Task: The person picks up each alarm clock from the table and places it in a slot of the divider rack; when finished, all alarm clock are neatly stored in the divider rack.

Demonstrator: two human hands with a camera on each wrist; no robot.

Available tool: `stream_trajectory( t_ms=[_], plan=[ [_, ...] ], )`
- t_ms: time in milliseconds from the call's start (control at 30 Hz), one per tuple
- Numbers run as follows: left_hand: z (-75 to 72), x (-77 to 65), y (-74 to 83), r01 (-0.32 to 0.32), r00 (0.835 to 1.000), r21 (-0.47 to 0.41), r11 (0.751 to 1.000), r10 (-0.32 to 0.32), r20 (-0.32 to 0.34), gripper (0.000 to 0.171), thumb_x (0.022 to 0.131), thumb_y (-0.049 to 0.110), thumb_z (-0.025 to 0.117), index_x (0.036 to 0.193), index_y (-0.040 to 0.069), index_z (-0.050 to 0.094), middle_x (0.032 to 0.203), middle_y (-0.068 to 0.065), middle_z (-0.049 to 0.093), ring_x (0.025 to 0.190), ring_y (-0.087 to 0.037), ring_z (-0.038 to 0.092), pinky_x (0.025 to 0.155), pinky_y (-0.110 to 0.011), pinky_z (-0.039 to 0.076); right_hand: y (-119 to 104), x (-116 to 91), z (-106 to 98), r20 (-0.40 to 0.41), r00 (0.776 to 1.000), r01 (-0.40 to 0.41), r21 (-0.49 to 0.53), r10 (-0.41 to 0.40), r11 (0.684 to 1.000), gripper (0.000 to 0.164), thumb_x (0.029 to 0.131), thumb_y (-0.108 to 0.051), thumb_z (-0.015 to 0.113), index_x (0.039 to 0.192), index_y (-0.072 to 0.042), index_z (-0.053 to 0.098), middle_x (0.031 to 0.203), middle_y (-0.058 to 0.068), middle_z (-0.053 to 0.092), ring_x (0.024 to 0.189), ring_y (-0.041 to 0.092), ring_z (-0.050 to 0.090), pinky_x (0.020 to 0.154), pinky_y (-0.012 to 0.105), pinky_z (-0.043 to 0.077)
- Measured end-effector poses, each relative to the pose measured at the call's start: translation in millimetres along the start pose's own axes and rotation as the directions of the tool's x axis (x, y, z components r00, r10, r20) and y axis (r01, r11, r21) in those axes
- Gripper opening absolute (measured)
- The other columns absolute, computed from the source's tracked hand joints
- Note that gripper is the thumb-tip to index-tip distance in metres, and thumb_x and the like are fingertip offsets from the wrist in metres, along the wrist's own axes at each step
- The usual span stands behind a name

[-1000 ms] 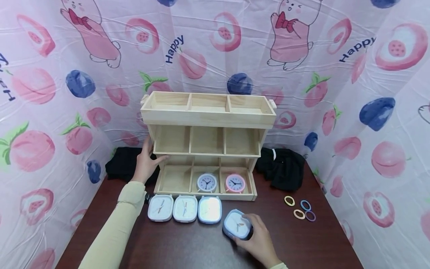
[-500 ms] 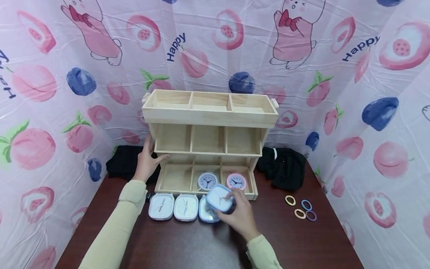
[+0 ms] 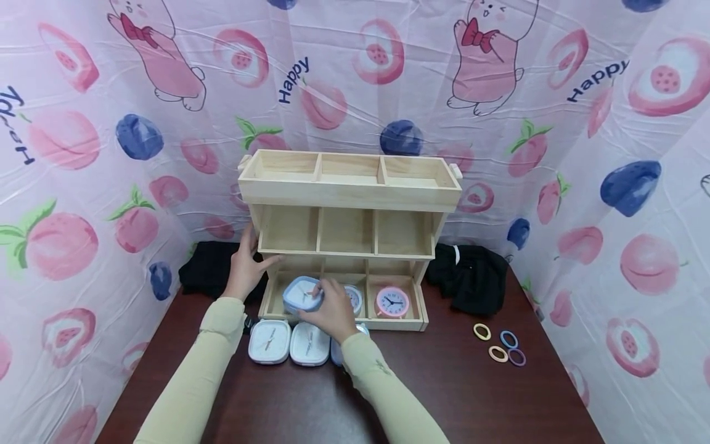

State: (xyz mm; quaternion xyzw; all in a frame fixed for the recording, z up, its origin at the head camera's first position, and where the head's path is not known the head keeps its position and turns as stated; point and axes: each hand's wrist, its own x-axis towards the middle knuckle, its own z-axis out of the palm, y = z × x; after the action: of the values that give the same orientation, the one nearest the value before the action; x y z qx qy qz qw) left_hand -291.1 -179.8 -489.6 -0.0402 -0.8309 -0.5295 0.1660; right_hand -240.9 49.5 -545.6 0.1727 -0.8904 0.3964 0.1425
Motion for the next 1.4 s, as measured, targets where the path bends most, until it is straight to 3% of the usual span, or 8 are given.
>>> stream_trajectory(
  t_ms=[233,400,667,800,933,1100,1267,1400],
  plan=[
    [1.6,1.5,-3.4,-0.028,1.000,0.008,1.000,0.028,0.001,0.114,0.089,0.016,0.089,0.173,0.026,0.014,0.167,-0.022,0.044,0.152,-0.040,0.048,0.128,-0.055,0.039,-2.4,27.0,35.3,0.049,0.995,-0.083,-0.113,0.089,0.990,0.052,0.067,-0.041,0.097,0.100,-0.014,0.068,0.094,0.002,0.072,0.087,0.022,0.067,0.081,0.036,0.059],
    [0.2,0.6,-1.9,-0.019,1.000,0.009,1.000,0.019,-0.012,0.115,0.087,0.017,0.091,0.173,0.027,0.017,0.165,-0.022,0.048,0.151,-0.040,0.049,0.128,-0.054,0.040,-1.5,35.1,50.4,0.059,0.995,-0.061,-0.231,0.076,0.971,0.056,0.068,-0.049,0.096,0.103,-0.013,0.071,0.093,0.004,0.075,0.087,0.025,0.070,0.085,0.042,0.059],
    [2.1,-0.1,-0.7,0.001,1.000,0.006,1.000,-0.001,0.004,0.114,0.088,0.020,0.091,0.173,0.028,0.015,0.166,-0.023,0.045,0.153,-0.039,0.048,0.130,-0.053,0.037,-2.4,36.1,58.8,0.142,0.986,-0.038,-0.310,0.086,0.950,0.049,0.073,-0.048,0.095,0.102,-0.016,0.071,0.104,0.003,0.073,0.101,0.028,0.071,0.104,0.053,0.054],
    [0.6,-0.4,-0.2,0.003,1.000,0.003,1.000,-0.003,-0.004,0.113,0.088,0.020,0.091,0.173,0.029,0.017,0.166,-0.022,0.045,0.153,-0.038,0.048,0.129,-0.053,0.039,-2.1,35.1,60.9,0.197,0.976,-0.021,-0.339,0.092,0.941,0.046,0.075,-0.051,0.094,0.097,-0.017,0.072,0.110,0.003,0.072,0.101,0.027,0.068,0.100,0.051,0.052],
    [-0.8,-0.9,-0.2,0.009,1.000,0.013,1.000,-0.008,-0.005,0.113,0.088,0.020,0.090,0.173,0.030,0.016,0.166,-0.022,0.045,0.153,-0.039,0.047,0.130,-0.053,0.038,1.4,33.7,62.8,0.226,0.971,0.014,-0.372,0.076,0.928,0.039,0.075,-0.048,0.094,0.094,-0.020,0.076,0.104,0.001,0.072,0.099,0.025,0.066,0.096,0.045,0.050],
    [-1.1,-0.4,0.0,0.006,1.000,0.016,1.000,-0.005,-0.008,0.114,0.087,0.019,0.091,0.173,0.030,0.016,0.165,-0.022,0.047,0.152,-0.039,0.048,0.130,-0.052,0.037,4.3,29.5,54.6,0.258,0.966,0.067,-0.321,0.019,0.945,0.030,0.079,-0.035,0.091,0.100,-0.016,0.081,0.113,0.007,0.075,0.109,0.031,0.067,0.102,0.048,0.050],
    [-1.3,-1.0,-0.1,0.000,1.000,0.015,1.000,0.001,-0.010,0.114,0.087,0.019,0.091,0.173,0.028,0.016,0.164,-0.023,0.048,0.152,-0.040,0.049,0.130,-0.053,0.037,4.9,12.4,27.2,0.262,0.962,0.145,-0.256,-0.075,0.956,0.033,0.086,-0.030,0.087,0.107,-0.006,0.081,0.130,0.020,0.072,0.123,0.040,0.066,0.119,0.059,0.046],
    [-0.6,-2.4,0.2,0.002,1.000,0.015,1.000,-0.002,-0.004,0.114,0.088,0.018,0.090,0.173,0.028,0.016,0.164,-0.023,0.047,0.152,-0.040,0.048,0.130,-0.054,0.037,14.2,-12.6,0.1,0.214,0.967,0.188,-0.246,-0.136,0.951,0.034,0.088,-0.030,0.086,0.108,-0.004,0.079,0.120,0.016,0.073,0.118,0.037,0.064,0.110,0.055,0.050]
  ],
)
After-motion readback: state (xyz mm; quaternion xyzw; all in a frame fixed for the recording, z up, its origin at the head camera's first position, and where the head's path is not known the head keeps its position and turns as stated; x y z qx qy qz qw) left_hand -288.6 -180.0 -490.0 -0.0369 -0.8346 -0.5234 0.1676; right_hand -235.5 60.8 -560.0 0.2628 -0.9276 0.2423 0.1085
